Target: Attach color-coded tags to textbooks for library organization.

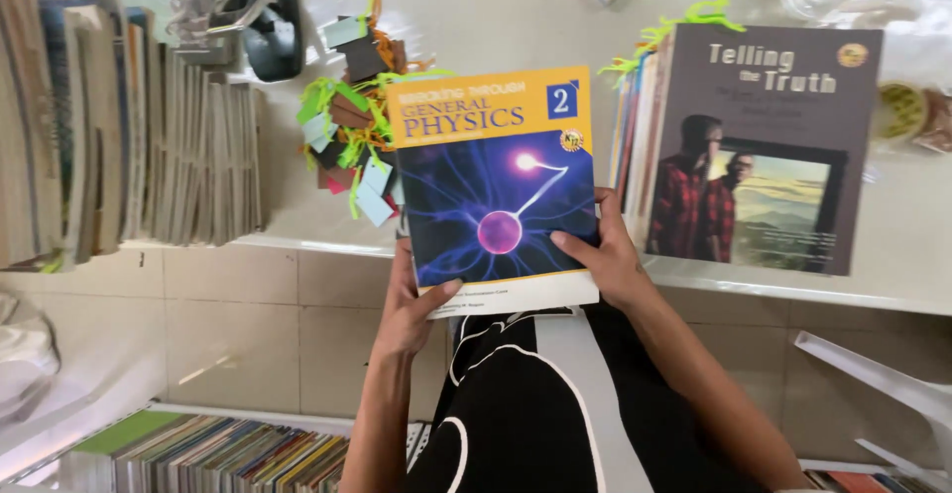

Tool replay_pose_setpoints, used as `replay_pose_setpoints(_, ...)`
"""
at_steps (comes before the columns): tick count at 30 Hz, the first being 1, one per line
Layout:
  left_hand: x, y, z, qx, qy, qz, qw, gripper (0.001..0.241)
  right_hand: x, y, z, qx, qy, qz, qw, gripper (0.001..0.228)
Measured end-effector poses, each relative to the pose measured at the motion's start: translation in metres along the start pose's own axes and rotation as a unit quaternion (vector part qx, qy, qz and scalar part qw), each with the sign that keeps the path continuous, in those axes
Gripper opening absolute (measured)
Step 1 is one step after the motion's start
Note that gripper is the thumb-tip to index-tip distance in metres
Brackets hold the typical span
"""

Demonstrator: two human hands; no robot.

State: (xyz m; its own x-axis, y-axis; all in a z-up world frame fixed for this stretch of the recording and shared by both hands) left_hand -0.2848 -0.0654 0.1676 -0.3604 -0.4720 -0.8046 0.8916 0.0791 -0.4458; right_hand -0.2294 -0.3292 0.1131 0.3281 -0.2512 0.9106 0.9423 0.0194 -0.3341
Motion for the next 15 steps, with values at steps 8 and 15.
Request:
replay_pose_setpoints(8,0.002,-0.004,0.125,0.078,0.046,0.057,0.994,0.065,0.162,-0.045,-0.07,-0.068,-0.149,-0.254,0.953,0.088)
replay_pose_setpoints(15,0.02,0.027,0.235,0.207,0.195,0.198,0.938,0.073,0.209,-0.051,-0.156,-0.165,-0.162,-0.259,0.938,0.075)
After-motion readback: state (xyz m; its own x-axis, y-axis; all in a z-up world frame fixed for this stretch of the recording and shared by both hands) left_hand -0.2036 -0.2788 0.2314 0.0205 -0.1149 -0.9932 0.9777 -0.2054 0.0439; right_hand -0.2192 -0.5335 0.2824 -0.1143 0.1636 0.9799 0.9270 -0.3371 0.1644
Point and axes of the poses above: each hand's wrist, its own y-axis towards the middle knuckle, its own z-axis out of the palm, x = y × z, the point moved 7 cm from there along y, towards the middle knuckle, and after that the axes turned 11 degrees about -x, right-handed, at the moved point
